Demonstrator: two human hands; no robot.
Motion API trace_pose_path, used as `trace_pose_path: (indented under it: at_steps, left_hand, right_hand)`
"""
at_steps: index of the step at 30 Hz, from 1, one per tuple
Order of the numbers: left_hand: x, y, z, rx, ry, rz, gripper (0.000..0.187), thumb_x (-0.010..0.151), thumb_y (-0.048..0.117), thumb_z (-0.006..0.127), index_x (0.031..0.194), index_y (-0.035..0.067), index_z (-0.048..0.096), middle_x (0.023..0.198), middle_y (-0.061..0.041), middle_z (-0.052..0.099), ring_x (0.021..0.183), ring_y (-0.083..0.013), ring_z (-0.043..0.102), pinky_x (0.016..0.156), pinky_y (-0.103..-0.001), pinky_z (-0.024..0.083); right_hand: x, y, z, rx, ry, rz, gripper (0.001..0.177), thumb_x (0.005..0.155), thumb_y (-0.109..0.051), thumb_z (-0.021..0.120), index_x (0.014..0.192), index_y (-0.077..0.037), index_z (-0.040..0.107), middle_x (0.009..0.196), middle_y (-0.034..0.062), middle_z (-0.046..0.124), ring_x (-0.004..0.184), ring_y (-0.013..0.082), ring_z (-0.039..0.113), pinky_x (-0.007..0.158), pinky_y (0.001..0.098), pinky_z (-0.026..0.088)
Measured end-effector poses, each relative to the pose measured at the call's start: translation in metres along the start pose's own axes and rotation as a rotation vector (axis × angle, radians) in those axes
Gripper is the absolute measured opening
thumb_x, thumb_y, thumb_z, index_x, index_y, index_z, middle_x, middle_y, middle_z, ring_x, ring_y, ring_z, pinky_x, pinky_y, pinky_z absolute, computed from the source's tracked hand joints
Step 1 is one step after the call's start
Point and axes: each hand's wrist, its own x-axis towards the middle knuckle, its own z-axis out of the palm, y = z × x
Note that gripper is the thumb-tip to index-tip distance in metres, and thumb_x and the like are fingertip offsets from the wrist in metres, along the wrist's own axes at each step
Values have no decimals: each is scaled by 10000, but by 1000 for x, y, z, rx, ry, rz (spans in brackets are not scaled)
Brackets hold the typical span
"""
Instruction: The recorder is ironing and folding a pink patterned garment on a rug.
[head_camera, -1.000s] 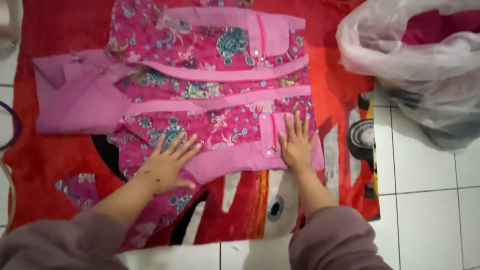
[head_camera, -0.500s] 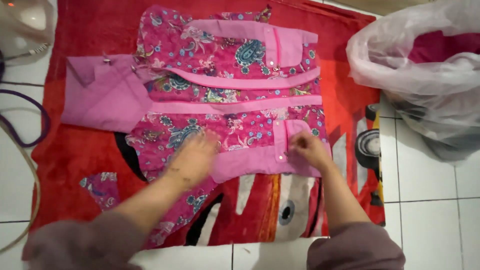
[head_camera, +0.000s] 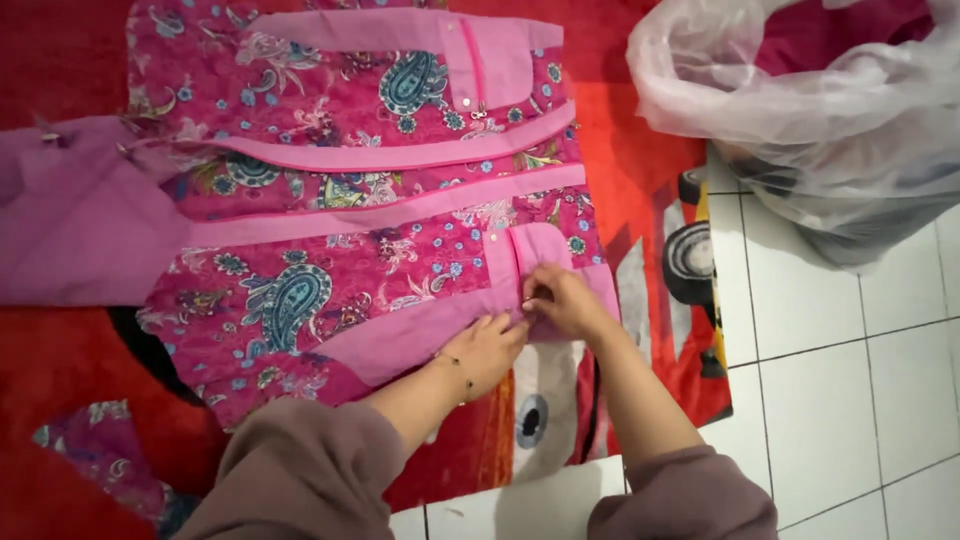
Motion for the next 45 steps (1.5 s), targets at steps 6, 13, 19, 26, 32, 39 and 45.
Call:
trace_pose_path:
  at_steps: [6,13,19,26,32,39,45]
  left_hand:
    - [6,8,-25,346,-229,75,395,916,164,569,1267,35,693,1463,-102,526,1340,-298,442,1052,-415,395]
    - [5,8,-23,394,-231,133,466,877,203,595,1316,66,666,1613,-116,377,1379,-340,398,1061,-463,368]
    - [8,5,-19,385,-266,97,494,881,181,607,1367,98,628,1639,-81,332,1406,-340,373,1056,-481,369]
    - [-1,5,-47,-73,-177,-36,545,775,51,647,1318,98,648,1627,-64,393,1421,-315,407,1151,-490,344]
    - [-94,-70,-100,100,424,-25,490,726,97,665,1215,78,687,1376,-161,630,1254,-348,587,1039,-475,490]
    - [-247,-123,-202,157,247,-818,250,951,203,607,1141,83,717,1119,-169,729,1088,-345,688,951,-485,547]
    - [-384,-184,-190,-71,-459,-1223,425,885,435,771,1267,283,664,1101,-151,698,1031,-303,714,891,-454,572]
  right_hand:
    - [33,-16,-8,-237,91,-309,212,667,58,769,798,-54,646,935,68,615,935,258,634,808,362,526]
    - [84,-39,-29,-135,294,-258,183,707,64,768,793,-44,649,937,71,598,901,244,639,796,357,535]
    - [108,-25,-36,-74,277,-193,205,766,32,780,916,-50,667,893,43,672,811,170,651,744,311,533]
    - [90,-2,-55,-131,297,-143,355,855,6,715,1198,-82,679,939,83,670,820,159,657,752,305,557]
    - [79,-63,-27,-246,231,-250,350,822,-13,751,1159,-68,675,1064,102,645,841,190,672,764,324,573]
    - [132,-225,104,-93,119,-516,351,869,-21,711,1209,-96,663,1085,77,679,920,186,691,769,320,585]
    - [180,-390,228,190,-116,-479,293,890,-72,731,1176,-58,669,1027,42,696,903,148,658,763,327,573]
